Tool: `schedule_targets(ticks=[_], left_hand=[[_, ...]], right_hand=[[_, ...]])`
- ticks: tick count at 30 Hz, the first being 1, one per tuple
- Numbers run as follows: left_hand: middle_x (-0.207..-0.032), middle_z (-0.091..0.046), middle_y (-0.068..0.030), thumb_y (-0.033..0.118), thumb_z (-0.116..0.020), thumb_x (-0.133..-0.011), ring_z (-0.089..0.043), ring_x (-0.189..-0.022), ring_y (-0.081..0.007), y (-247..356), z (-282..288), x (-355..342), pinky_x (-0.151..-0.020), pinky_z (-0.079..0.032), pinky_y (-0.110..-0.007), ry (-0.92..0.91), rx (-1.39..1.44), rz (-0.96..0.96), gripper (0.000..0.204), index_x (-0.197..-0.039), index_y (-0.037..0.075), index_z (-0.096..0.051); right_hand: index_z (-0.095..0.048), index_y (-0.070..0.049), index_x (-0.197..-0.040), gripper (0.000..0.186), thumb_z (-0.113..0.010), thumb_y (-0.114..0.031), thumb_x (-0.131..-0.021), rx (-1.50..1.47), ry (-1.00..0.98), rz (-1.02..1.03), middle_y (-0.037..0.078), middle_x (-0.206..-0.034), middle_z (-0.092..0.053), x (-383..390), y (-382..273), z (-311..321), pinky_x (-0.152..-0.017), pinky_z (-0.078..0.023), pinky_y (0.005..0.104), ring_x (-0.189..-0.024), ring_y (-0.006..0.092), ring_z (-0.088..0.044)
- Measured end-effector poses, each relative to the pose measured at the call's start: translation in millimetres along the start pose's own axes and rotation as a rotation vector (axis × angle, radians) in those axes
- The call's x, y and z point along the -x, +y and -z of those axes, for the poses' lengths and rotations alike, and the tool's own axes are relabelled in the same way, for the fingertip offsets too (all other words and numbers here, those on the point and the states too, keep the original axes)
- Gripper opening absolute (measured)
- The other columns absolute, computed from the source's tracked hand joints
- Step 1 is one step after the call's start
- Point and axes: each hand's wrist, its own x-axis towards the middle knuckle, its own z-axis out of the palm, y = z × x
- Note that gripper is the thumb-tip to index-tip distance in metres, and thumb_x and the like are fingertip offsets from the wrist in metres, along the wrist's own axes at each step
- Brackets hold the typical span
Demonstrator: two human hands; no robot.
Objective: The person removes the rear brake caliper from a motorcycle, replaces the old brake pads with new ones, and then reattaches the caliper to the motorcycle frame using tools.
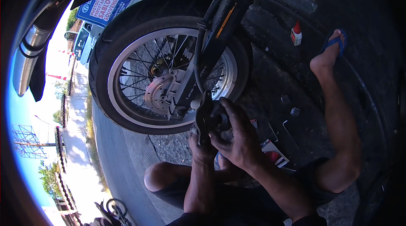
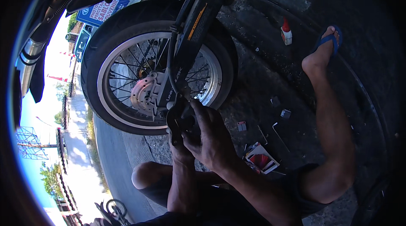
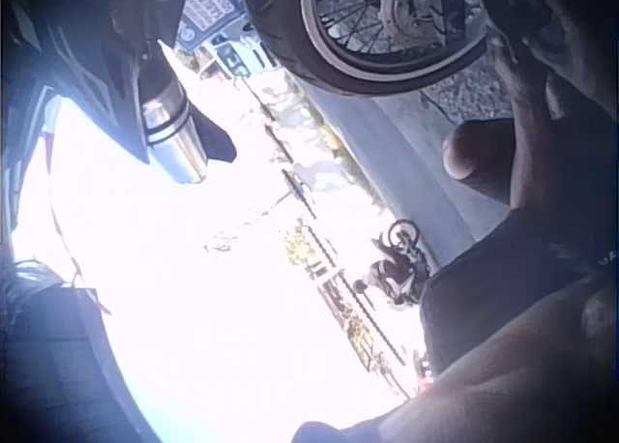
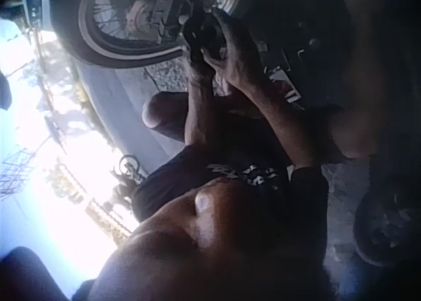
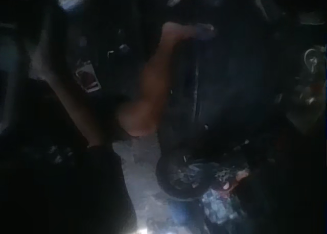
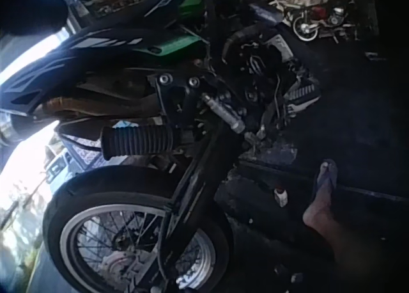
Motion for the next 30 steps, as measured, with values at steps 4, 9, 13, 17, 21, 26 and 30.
schedule_targets(ticks=[4, 9, 13, 17, 21, 26, 30], left_hand=[[-0.140, -0.060, -0.0143, 0.038, -0.062, -0.101, -0.064, -0.120, -0.0261, -11.9, 14.4, -5.0, -0.097, -0.056, -0.039, 0.001, -0.223, -0.002, 0.064, -0.149, -0.001, -0.047], [-0.140, -0.059, -0.0143, 0.036, -0.065, -0.100, -0.064, -0.121, -0.0243, -31.3, 17.4, -11.7, -0.099, -0.056, -0.038, 0.014, -0.196, 0.050, 0.064, -0.149, -0.001, -0.048], [-0.137, -0.060, -0.0126, 0.037, -0.066, -0.100, -0.063, -0.120, -0.0222, -38.5, 10.8, -11.0, -0.100, -0.055, -0.037, 0.053, -0.003, 0.034, 0.064, -0.148, 0.000, -0.048], [-0.133, -0.062, -0.0130, 0.042, -0.064, -0.100, -0.063, -0.119, -0.0213, -35.4, 17.9, -4.8, -0.099, -0.055, -0.036, 0.053, -0.114, 0.048, 0.065, -0.146, -0.002, -0.048], [-0.115, -0.068, -0.0084, 0.047, -0.052, -0.106, -0.066, -0.101, -0.0154, -36.7, 23.3, -5.9, -0.086, -0.055, -0.030, 0.032, -0.321, -0.092, 0.061, -0.137, -0.006, -0.053], [-0.096, -0.069, -0.0049, 0.046, -0.041, -0.111, -0.062, -0.088, -0.0105, -38.0, 12.0, -5.7, -0.077, -0.051, -0.028, 0.063, -0.233, -0.055, 0.055, -0.125, -0.004, -0.059], [-0.097, -0.068, -0.0048, 0.046, -0.039, -0.111, -0.060, -0.089, -0.0113, -28.6, 8.8, -6.3, -0.080, -0.049, -0.029, 0.025, -0.263, 0.013, 0.055, -0.123, -0.003, -0.061]], right_hand=[[-0.036, -0.001, -0.153, 0.087, -0.083, -0.011, -0.080, -0.028, -0.009, 0.005, 0.024, -0.132, -0.052, -1.2, 5.6, 0.5, -0.098, -0.052, 0.0475, -0.120, 0.0395, -0.058], [-0.036, -0.002, -0.153, 0.088, -0.084, -0.010, -0.080, -0.043, -0.022, 0.010, 0.023, -0.132, -0.050, -1.7, 7.6, 2.7, -0.096, -0.053, 0.0487, -0.119, 0.0399, -0.056], [-0.037, -0.002, -0.151, 0.086, -0.084, -0.009, -0.079, -0.047, -0.021, -0.048, 0.023, -0.136, -0.052, -2.5, 6.5, 3.8, -0.098, -0.052, 0.0461, -0.120, 0.0386, -0.060], [-0.037, -0.002, -0.151, 0.086, -0.083, -0.007, -0.078, -0.134, -0.063, -0.103, 0.024, -0.133, -0.057, -4.7, 9.0, 9.1, -0.100, -0.052, 0.0436, -0.117, 0.0362, -0.064], [-0.034, 0.000, -0.153, 0.087, -0.082, -0.008, -0.081, -0.152, -0.116, -0.116, 0.023, -0.133, -0.059, -4.9, 15.2, 17.3, -0.103, -0.051, 0.0424, -0.121, 0.0331, -0.064], [-0.033, 0.001, -0.154, 0.086, -0.081, -0.014, -0.085, -0.364, -0.155, -0.199, 0.022, -0.136, -0.057, -3.5, 27.1, 24.1, -0.104, -0.051, 0.0418, -0.120, 0.0311, -0.064], [-0.031, 0.002, -0.155, 0.085, -0.079, -0.012, -0.087, -0.416, -0.155, -0.206, 0.021, -0.138, -0.056, -2.5, 33.7, 25.7, -0.105, -0.050, 0.0401, -0.122, 0.0275, -0.062]])
